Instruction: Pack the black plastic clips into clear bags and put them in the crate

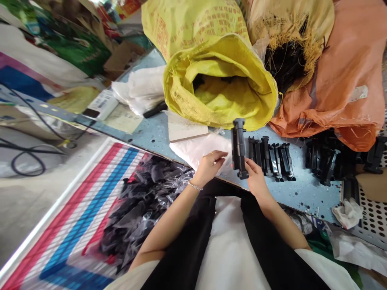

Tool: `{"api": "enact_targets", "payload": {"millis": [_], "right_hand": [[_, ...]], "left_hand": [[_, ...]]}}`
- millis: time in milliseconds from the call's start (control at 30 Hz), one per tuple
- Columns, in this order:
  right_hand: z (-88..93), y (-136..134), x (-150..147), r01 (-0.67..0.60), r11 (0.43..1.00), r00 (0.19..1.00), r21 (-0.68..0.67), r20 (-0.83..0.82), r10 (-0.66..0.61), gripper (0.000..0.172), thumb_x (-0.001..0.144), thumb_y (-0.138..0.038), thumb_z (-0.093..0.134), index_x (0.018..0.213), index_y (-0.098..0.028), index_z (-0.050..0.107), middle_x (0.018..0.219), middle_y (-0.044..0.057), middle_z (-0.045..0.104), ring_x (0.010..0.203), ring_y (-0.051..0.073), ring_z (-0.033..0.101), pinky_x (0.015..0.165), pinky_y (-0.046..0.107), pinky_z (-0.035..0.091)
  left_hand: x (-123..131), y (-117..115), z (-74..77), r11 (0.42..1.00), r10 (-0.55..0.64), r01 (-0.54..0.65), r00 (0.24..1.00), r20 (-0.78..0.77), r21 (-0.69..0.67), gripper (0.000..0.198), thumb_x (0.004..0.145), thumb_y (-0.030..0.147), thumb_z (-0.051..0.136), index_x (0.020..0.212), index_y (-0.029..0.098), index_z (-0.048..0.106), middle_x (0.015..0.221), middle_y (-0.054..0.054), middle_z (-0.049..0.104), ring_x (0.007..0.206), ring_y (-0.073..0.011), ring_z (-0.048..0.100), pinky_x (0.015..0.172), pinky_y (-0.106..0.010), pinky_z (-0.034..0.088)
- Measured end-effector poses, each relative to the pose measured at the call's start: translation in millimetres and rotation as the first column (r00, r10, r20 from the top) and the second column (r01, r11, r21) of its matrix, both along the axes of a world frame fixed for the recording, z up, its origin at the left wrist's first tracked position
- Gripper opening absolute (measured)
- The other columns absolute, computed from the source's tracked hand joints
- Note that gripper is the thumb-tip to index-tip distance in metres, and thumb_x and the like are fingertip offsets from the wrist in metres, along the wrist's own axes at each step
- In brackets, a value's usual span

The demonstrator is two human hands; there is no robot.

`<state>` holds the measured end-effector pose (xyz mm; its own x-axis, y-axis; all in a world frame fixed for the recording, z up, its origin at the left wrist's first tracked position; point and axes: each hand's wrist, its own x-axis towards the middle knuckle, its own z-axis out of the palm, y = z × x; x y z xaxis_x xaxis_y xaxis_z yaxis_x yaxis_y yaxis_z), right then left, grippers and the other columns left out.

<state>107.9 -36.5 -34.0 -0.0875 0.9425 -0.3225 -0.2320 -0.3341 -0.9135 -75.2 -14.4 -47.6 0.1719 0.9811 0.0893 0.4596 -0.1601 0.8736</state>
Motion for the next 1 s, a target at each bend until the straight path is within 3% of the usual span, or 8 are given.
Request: {"api": "enact_targets", "payload": {"millis": [233,333,433,567,633,733,867,1000], "right_hand": [[4.1,7,16,0.104,0.994,0.994,-0.017,-0.008,-0.104,0.037,0.078,-0.054,0.075,0.092,-0.020,0.071,0.079,0.003,0.073,0.074,0.018,0.066,0.066,0.029,0.051],[19.1,-22,44,-0.184,0.968,0.956,-0.171,-0.261,0.135,0.033,0.083,-0.050,0.073,0.086,-0.018,0.070,0.076,0.005,0.072,0.059,0.016,0.064,0.047,0.024,0.044],[15.7,-46,58,-0.421,0.850,0.839,-0.318,-0.493,0.231,0.032,0.085,-0.047,0.073,0.084,-0.015,0.070,0.072,0.006,0.071,0.049,0.011,0.057,0.036,0.018,0.033],[-8.4,-45,54,-0.520,0.745,0.736,-0.418,-0.662,0.142,0.032,0.086,-0.039,0.074,0.093,-0.009,0.069,0.060,-0.001,0.059,0.042,0.003,0.041,0.035,0.012,0.030],[-15.5,-35,49,-0.530,0.744,0.723,-0.407,-0.676,0.146,0.032,0.088,-0.040,0.071,0.095,-0.010,0.068,0.058,-0.005,0.053,0.039,0.002,0.034,0.034,0.011,0.029],[-15.5,-24,40,-0.420,0.835,0.842,-0.355,-0.496,0.213,0.032,0.085,-0.047,0.071,0.084,-0.016,0.065,0.056,-0.006,0.052,0.039,0.004,0.034,0.033,0.014,0.027],[-7.8,-25,26,-0.262,0.946,0.964,-0.190,-0.085,0.250,0.034,0.087,-0.048,0.069,0.071,-0.019,0.059,0.051,-0.004,0.052,0.042,0.009,0.045,0.039,0.020,0.032],[0.6,-32,14,-0.434,0.900,0.892,-0.028,0.128,0.434,0.032,0.090,-0.050,0.064,0.102,-0.020,0.066,0.068,-0.003,0.063,0.059,0.013,0.059,0.056,0.025,0.048]], "left_hand": [[-11,1,-3.5,0.994,0.099,-0.095,0.991,-0.088,0.054,0.054,0.085,0.013,0.054,0.138,0.018,0.058,0.142,-0.015,0.056,0.063,-0.0070,0.058,0.074,-0.029,0.060],[-15,4,-7.6,0.997,0.057,-0.051,0.994,-0.088,0.066,0.059,0.084,0.012,0.055,0.142,0.019,0.054,0.143,-0.016,0.054,0.055,-0.0033,0.051,0.069,-0.027,0.059],[-9,5,-12.2,0.994,0.013,-0.006,0.998,-0.057,0.109,0.066,0.082,0.009,0.055,0.147,0.019,0.047,0.144,-0.017,0.051,0.056,-0.0029,0.053,0.064,-0.024,0.058],[0,-9,-5.2,0.964,-0.010,0.057,0.984,-0.178,0.258,0.077,0.085,0.001,0.046,0.158,0.023,0.030,0.152,-0.017,0.045,0.100,-0.0163,0.069,0.088,-0.029,0.061],[5,-23,4.1,0.919,-0.103,0.193,0.959,-0.264,0.345,0.080,0.088,0.000,0.040,0.161,0.025,0.020,0.154,-0.015,0.045,0.129,-0.0229,0.059,0.103,-0.034,0.056],[15,-47,17.6,0.834,-0.284,0.395,0.906,-0.313,0.385,0.082,0.090,-0.001,0.036,0.163,0.024,0.006,0.155,-0.015,0.044,0.139,-0.0231,0.052,0.109,-0.035,0.053],[23,-63,27.6,0.820,-0.365,0.451,0.887,-0.285,0.352,0.079,0.093,0.004,0.041,0.162,0.021,0.008,0.154,-0.018,0.045,0.136,-0.0245,0.055,0.106,-0.036,0.055],[11,-71,45.7,0.861,-0.253,0.361,0.916,-0.312,0.358,0.061,0.098,0.018,0.050,0.156,0.020,0.031,0.135,-0.016,0.062,0.121,-0.0245,0.065,0.100,-0.037,0.059]]}}
